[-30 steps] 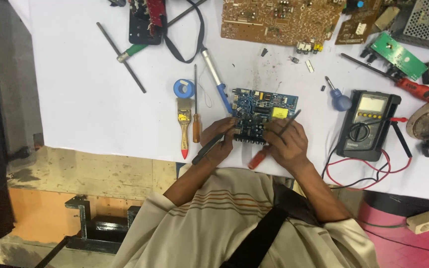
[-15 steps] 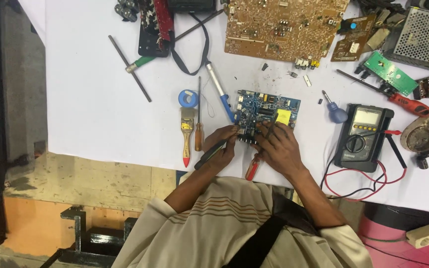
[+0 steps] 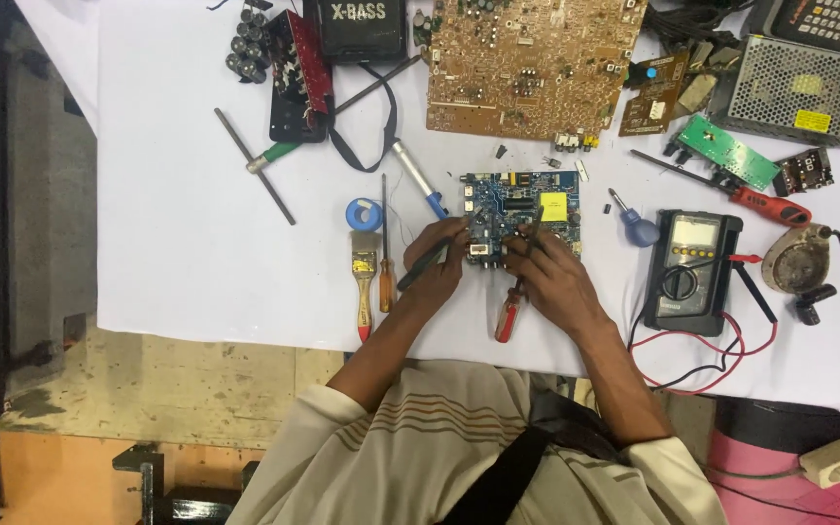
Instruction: Repairing a circuit board by inspecting and manipulating components with a screwdriver and probe on a workbench.
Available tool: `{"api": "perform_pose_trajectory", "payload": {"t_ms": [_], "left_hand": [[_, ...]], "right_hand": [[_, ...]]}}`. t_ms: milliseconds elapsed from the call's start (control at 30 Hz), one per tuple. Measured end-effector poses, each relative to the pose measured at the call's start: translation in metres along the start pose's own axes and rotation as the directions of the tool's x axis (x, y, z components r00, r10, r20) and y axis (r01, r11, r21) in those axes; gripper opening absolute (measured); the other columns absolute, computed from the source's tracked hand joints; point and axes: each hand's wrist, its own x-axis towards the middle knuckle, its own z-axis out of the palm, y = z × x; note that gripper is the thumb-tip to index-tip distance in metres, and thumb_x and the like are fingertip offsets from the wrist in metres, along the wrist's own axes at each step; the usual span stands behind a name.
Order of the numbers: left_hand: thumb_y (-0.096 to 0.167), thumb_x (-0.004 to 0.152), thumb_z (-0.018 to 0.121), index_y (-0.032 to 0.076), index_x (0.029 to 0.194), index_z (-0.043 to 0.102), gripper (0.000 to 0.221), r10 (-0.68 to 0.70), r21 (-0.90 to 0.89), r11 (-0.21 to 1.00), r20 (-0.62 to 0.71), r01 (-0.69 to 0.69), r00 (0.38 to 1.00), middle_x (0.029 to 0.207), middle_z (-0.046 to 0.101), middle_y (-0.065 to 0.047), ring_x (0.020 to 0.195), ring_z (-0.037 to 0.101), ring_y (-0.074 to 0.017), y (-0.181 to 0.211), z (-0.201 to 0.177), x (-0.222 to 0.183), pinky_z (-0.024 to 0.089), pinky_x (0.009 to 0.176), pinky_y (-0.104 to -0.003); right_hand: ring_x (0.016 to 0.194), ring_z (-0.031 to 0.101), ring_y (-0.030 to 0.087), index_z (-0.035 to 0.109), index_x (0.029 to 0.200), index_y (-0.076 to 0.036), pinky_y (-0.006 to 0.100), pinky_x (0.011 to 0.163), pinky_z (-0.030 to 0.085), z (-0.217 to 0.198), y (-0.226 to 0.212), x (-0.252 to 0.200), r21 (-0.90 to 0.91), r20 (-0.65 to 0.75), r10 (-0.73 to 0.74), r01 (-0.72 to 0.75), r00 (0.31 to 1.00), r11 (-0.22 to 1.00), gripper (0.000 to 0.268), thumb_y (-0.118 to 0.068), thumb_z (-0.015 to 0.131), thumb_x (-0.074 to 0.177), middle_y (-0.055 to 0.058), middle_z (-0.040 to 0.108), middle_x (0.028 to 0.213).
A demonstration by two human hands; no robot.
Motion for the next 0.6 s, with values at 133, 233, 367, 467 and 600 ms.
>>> {"api": "perform_pose_trajectory", "payload": {"t_ms": [133,233,367,467,600], "left_hand": [[0.004,0.101,0.069,-0.002,0.111,0.075,0.013,-0.050,0.015,0.999,-0.003,0.050,0.999,0.105,0.076,-0.016,0.098,0.075,-0.0235,-0.011,0.003,0.005,0.062,0.081,-0.035],[0.004,0.103,0.068,0.003,0.115,0.074,0.014,-0.029,0.034,0.999,-0.059,0.031,0.998,0.105,0.076,-0.012,0.097,0.074,-0.0183,-0.014,0.002,0.015,0.061,0.079,-0.035],[0.008,0.104,0.066,0.004,0.113,0.076,0.014,-0.095,-0.019,0.995,-0.158,0.093,0.983,0.110,0.077,-0.010,0.098,0.071,-0.0123,-0.017,-0.002,0.026,0.061,0.081,-0.032],[0.009,0.105,0.066,0.004,0.115,0.075,0.015,-0.113,-0.044,0.993,-0.194,0.107,0.974,0.110,0.077,-0.011,0.100,0.071,-0.0122,-0.019,-0.001,0.033,0.061,0.081,-0.031],[0.007,0.102,0.069,0.004,0.113,0.077,0.014,-0.162,-0.061,0.986,-0.207,0.153,0.965,0.106,0.078,-0.011,0.096,0.074,-0.0144,-0.019,0.005,0.038,0.064,0.078,-0.031]], "right_hand": [[0.120,0.066,0.038,0.072,0.110,-0.015,0.052,0.102,0.056,-0.004,0.002,-0.007,-0.021,0.022,-0.001,0.001,1.000,1.000,0.020,-0.004,0.071,0.093,0.006,0.073,0.125],[0.121,0.067,0.036,0.072,0.108,-0.017,0.049,0.105,0.056,-0.002,0.004,-0.005,-0.041,0.033,0.008,-0.007,0.999,0.999,0.018,-0.006,0.071,0.094,0.004,0.074,0.121],[0.119,0.067,0.039,0.073,0.109,-0.014,0.050,0.104,0.057,0.010,0.006,0.001,-0.021,-0.020,0.008,-0.008,1.000,1.000,0.014,-0.010,0.070,0.097,0.006,0.074,0.121],[0.123,0.066,0.038,0.074,0.111,-0.015,0.048,0.106,0.056,0.025,0.010,0.006,-0.018,-0.050,0.005,-0.006,0.999,1.000,0.016,-0.015,0.073,0.095,0.006,0.074,0.122],[0.124,0.066,0.037,0.075,0.110,-0.010,0.047,0.109,0.054,0.031,0.011,0.019,0.056,-0.100,0.060,-0.055,0.993,0.997,0.014,-0.014,0.074,0.096,0.008,0.075,0.122]]}}
